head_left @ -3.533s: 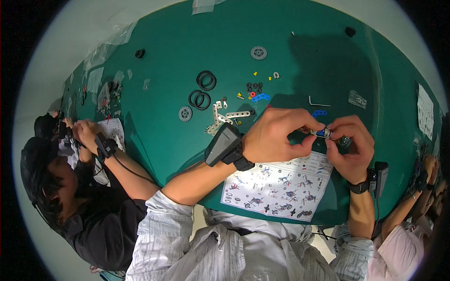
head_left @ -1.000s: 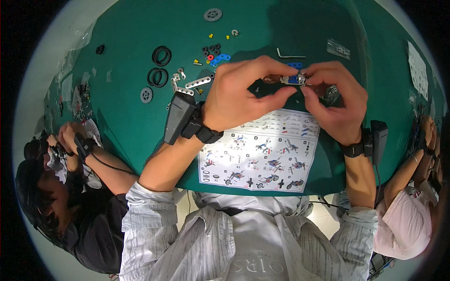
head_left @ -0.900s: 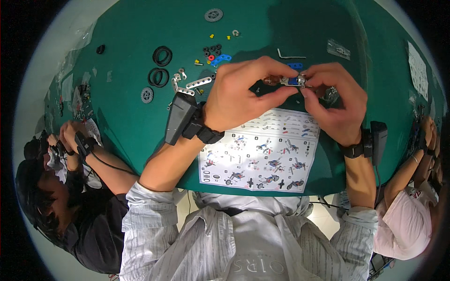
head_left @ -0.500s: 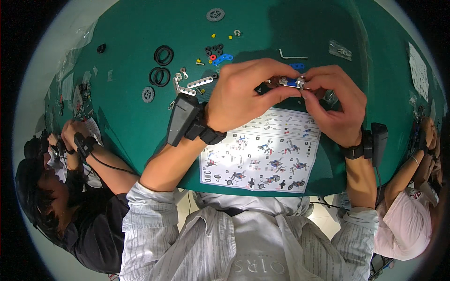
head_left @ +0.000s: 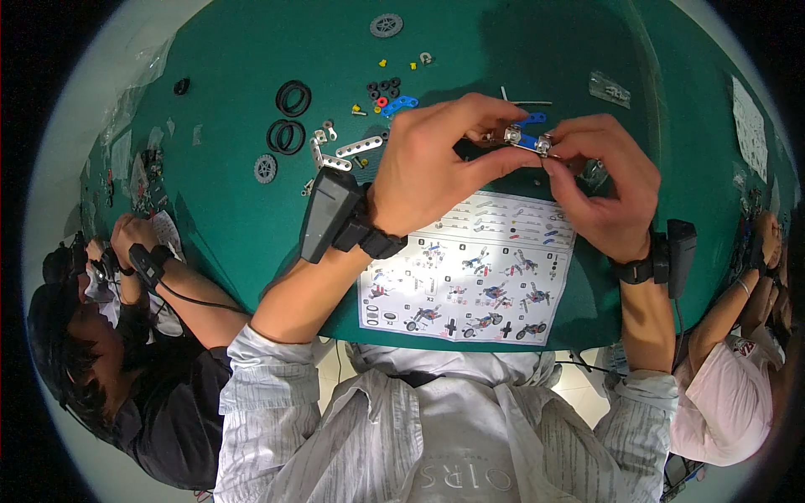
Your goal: The person joins a blue plastic piece to a metal bracket using a screw and nut, then uses a small wrench to tighten the assembly.
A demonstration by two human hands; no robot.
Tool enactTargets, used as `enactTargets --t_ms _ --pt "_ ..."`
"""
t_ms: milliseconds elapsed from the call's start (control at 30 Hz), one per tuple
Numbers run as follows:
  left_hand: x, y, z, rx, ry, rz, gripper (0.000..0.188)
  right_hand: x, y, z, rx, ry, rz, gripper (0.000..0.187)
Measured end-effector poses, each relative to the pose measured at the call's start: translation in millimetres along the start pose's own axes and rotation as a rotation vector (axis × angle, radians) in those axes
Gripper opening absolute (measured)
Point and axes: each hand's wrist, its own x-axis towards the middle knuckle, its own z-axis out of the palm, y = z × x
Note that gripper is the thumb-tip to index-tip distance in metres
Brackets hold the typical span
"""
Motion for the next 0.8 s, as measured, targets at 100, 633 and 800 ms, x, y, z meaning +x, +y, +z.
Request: enactTargets --t_ms 100,633,800 --pt "1.0 -1.5 -2.7 0.062 -0.019 0.054 0.037 0.3 -0.2 -0.3 0.008 -0.004 0.011 0.025" --pt "4.6 -1.4 -3.1 0.047 -0.009 0.164 0.030 1.0 0.0 0.4 -0.006 0.004 -0.006 0.026" --pt "4.0 -2.9 -3.6 0.059 -0.005 0.176 0.030 0.1 0.3 1.3 -0.007 0.006 -0.004 0.026"
